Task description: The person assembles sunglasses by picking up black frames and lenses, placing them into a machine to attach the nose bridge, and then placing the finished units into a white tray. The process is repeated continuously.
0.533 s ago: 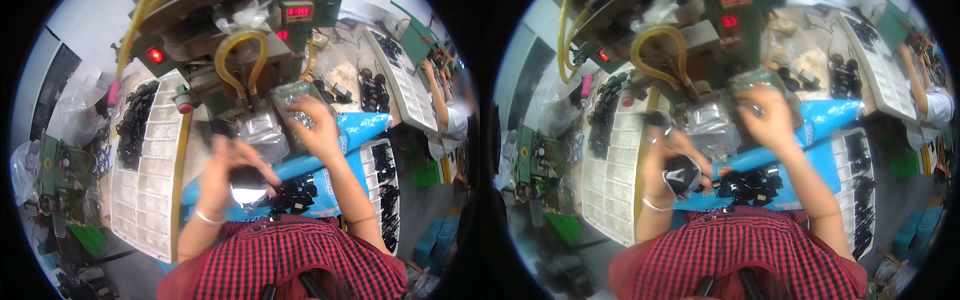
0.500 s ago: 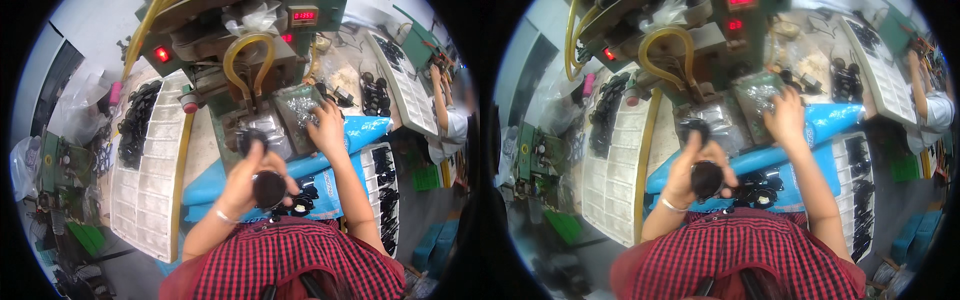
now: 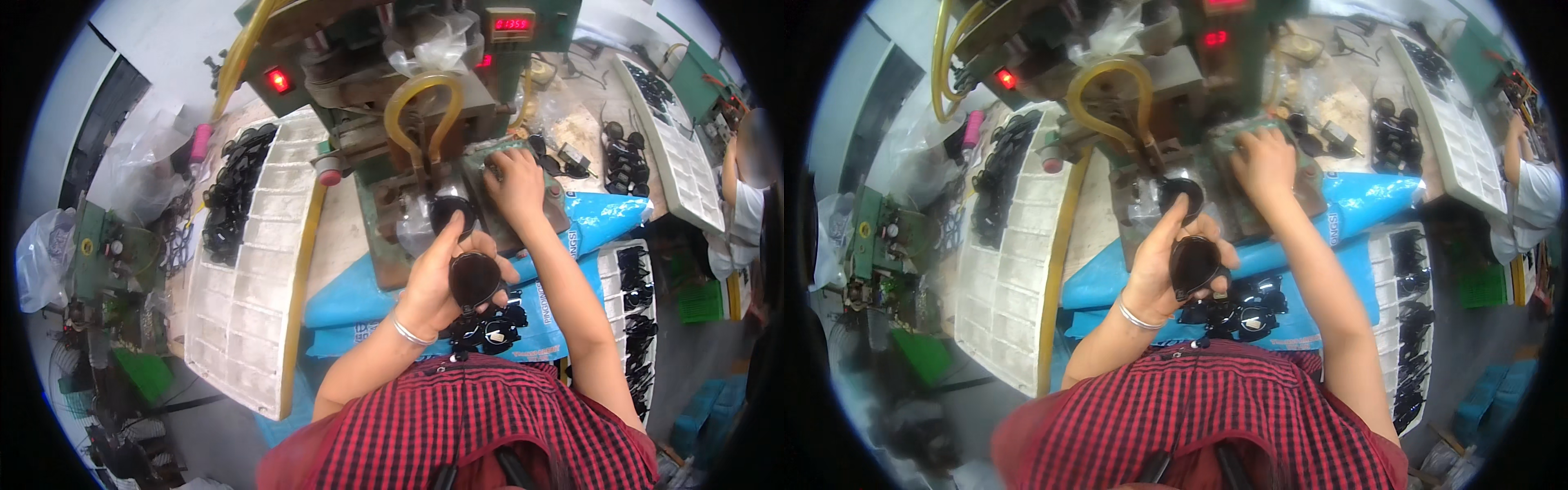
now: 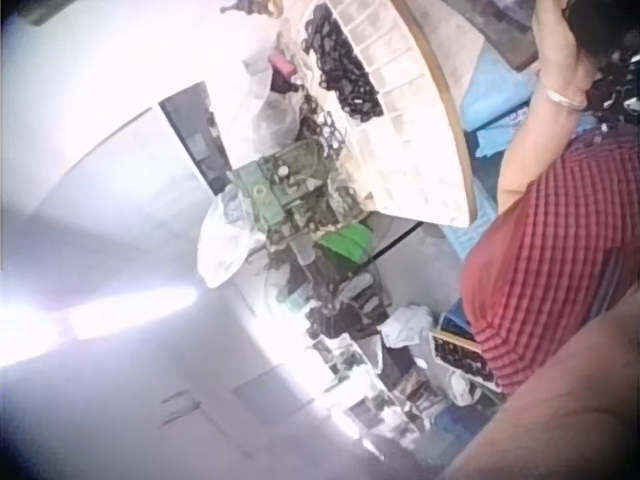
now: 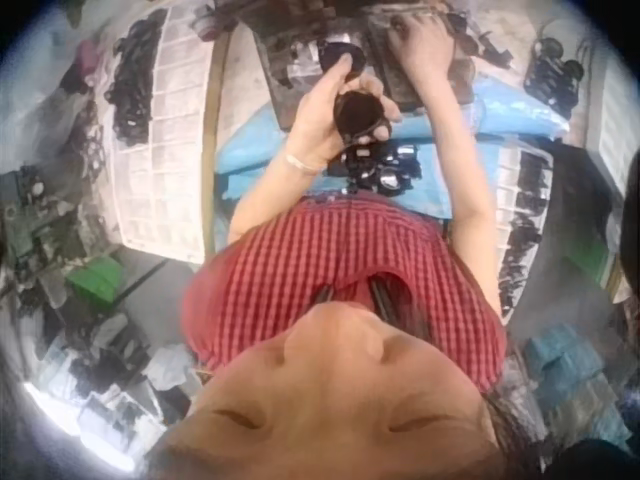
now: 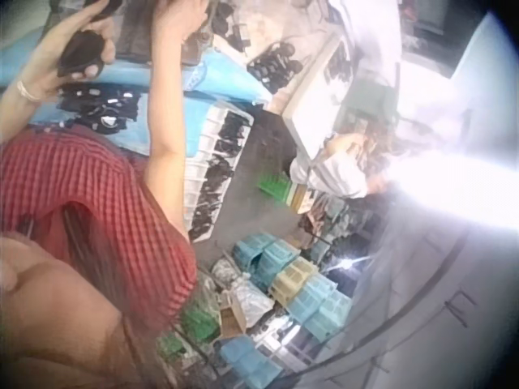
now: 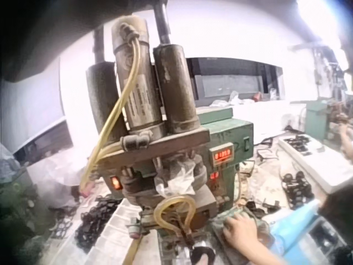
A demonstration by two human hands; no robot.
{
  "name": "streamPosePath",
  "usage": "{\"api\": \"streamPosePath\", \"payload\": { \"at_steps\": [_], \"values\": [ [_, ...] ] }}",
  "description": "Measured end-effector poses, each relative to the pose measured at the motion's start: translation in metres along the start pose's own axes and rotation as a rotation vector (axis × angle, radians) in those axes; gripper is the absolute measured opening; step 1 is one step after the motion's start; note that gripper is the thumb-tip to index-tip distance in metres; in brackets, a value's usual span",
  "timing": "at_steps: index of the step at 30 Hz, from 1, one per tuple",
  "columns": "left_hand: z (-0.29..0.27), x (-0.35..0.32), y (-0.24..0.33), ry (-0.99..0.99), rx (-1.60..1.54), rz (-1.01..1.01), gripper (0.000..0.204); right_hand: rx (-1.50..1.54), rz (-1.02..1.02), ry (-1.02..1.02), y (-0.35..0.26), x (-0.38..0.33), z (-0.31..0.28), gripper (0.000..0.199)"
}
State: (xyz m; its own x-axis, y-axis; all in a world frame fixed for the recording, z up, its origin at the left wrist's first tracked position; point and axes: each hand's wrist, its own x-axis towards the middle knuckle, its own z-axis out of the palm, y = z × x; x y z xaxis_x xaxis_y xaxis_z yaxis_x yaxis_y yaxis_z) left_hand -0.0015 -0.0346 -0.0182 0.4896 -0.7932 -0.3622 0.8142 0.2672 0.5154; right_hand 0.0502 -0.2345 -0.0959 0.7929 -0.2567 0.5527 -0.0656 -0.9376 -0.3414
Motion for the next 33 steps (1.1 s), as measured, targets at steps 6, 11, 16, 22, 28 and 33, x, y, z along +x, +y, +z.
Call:
{"api": "streamPosePath", "payload": {
  "at_steps": [6,11,16,22,28,33],
  "values": [
    [-0.005,0.004,0.001,-0.063,-0.019,-0.073,0.051,-0.143,-0.057,-0.12,0.004,-0.001,0.013,0.025],
    [-0.059,-0.057,0.01,0.021,0.778,0.422,0.029,0.012,-0.131,-0.044,0.015,-0.018,-0.028,0.013],
    [-0.207,-0.129,0.122,1.339,1.681,1.065,0.017,0.185,-0.05,-0.014,0.013,-0.02,-0.043,0.014],
    [-0.345,-0.179,0.208,1.396,2.264,0.636,0.013,0.375,0.126,-0.008,0.017,-0.021,-0.021,0.015],
    [-0.308,-0.191,0.211,1.061,2.441,0.587,0.013,0.481,0.306,-0.025,0.028,-0.048,-0.054,0.015],
    [-0.241,-0.169,0.176,1.03,1.428,1.107,0.019,0.671,0.123,-0.182,-0.038,-0.019,-0.094,0.018]
  ]
}}
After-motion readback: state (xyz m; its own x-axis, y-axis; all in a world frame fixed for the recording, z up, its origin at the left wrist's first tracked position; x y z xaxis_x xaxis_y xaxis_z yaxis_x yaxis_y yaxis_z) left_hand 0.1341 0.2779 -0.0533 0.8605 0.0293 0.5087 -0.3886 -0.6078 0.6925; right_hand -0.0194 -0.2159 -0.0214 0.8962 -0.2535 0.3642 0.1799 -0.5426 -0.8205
